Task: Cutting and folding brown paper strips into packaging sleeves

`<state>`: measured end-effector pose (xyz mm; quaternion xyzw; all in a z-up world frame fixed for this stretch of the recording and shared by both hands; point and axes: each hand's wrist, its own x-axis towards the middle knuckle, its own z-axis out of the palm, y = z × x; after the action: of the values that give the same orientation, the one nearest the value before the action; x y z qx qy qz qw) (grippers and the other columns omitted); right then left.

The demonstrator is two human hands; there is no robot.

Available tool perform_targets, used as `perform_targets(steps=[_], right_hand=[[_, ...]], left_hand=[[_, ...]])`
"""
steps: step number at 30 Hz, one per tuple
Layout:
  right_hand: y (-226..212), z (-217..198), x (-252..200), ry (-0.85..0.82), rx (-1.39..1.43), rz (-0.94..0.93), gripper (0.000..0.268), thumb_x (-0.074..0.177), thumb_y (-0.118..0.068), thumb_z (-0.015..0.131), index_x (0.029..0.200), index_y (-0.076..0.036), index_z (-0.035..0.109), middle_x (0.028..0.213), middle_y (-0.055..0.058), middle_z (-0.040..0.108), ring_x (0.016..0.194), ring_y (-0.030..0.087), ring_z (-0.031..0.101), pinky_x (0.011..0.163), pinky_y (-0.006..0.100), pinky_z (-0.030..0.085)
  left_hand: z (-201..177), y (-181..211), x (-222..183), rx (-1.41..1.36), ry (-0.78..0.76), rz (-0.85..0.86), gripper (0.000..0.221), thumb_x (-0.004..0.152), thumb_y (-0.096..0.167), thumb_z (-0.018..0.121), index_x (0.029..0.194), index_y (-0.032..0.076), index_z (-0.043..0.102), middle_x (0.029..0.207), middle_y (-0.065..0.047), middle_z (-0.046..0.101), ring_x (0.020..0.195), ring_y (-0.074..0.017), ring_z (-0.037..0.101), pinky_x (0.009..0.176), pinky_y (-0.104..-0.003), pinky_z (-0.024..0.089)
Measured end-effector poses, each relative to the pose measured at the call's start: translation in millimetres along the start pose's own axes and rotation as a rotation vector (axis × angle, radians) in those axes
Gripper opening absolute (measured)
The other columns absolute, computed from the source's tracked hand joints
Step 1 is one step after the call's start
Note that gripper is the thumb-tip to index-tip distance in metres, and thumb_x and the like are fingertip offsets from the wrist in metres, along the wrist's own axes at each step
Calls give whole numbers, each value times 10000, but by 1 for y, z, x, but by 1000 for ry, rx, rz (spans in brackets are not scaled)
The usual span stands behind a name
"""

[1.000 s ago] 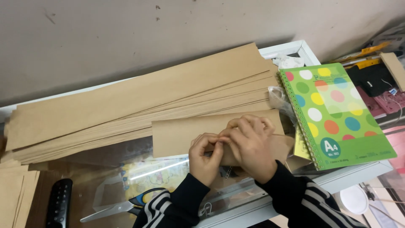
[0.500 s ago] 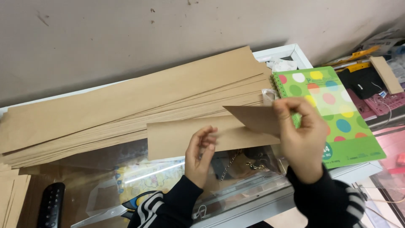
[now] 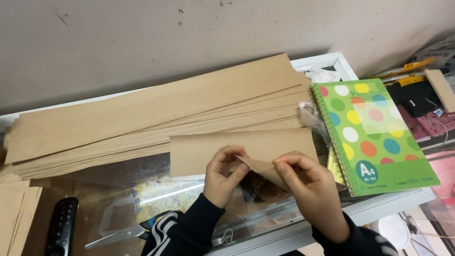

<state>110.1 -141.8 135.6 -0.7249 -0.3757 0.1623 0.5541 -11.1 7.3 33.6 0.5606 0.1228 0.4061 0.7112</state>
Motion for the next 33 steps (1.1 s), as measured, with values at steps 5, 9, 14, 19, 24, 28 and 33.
perform_targets(steps=[5, 9, 14, 19, 24, 28, 33], right_hand=[[-23, -14, -8, -68, -243, -240, 81, 905, -77, 737, 983, -80, 762, 873, 26, 760, 812, 124, 721, 777, 246, 555], [-26, -22, -15, -101, -470, -350, 135, 846, -145, 792, 979, -157, 801, 901, -21, 800, 837, 137, 724, 796, 268, 541], [-33, -27, -21, -144, -437, -378, 63, 833, -120, 781, 875, -168, 782, 773, -49, 758, 712, 109, 680, 737, 265, 503], [-31, -43, -25, -75, -578, -347, 35, 810, -192, 777, 809, -198, 742, 812, -77, 785, 761, 105, 691, 762, 289, 489], [-27, -76, -29, 177, -634, -299, 209, 847, 51, 723, 987, -100, 761, 953, 28, 767, 880, 167, 704, 871, 303, 528], [-14, -76, -28, 378, -507, -179, 112, 1084, 103, 709, 1137, 27, 771, 986, 95, 711, 899, 155, 623, 962, 294, 509], [42, -42, -15, 75, -122, 173, 588, 926, -96, 691, 1492, -81, 532, 1303, 74, 668, 969, 145, 657, 841, 280, 532]], left_hand=[[-2, -7, 3, -160, -78, 56, 62, 976, 96, 756, 1014, 96, 706, 1062, -102, 675, 1026, -193, 646, 931, -295, 524], [-1, 0, 2, -205, -157, 25, 60, 981, 103, 753, 982, 100, 692, 1054, -153, 743, 1046, -245, 709, 933, -329, 574], [-4, -5, -1, -209, -173, -7, 77, 948, 56, 778, 979, 96, 721, 1047, -147, 751, 1029, -219, 724, 913, -296, 592], [0, 21, 2, -52, -153, 19, 114, 847, 75, 872, 863, 103, 763, 902, -90, 754, 871, -181, 723, 847, -289, 616], [-18, 17, 15, -88, -48, 101, 136, 935, 34, 775, 820, 83, 721, 857, -83, 722, 823, -168, 675, 746, -271, 569], [-38, -10, 21, -221, 317, -146, 129, 960, 82, 772, 925, 119, 653, 814, -21, 689, 655, -95, 626, 548, -243, 541], [-33, -21, 22, -488, 527, -404, 178, 1021, 242, 674, 1165, 198, 579, 1057, -52, 736, 801, -167, 719, 543, -365, 619]])
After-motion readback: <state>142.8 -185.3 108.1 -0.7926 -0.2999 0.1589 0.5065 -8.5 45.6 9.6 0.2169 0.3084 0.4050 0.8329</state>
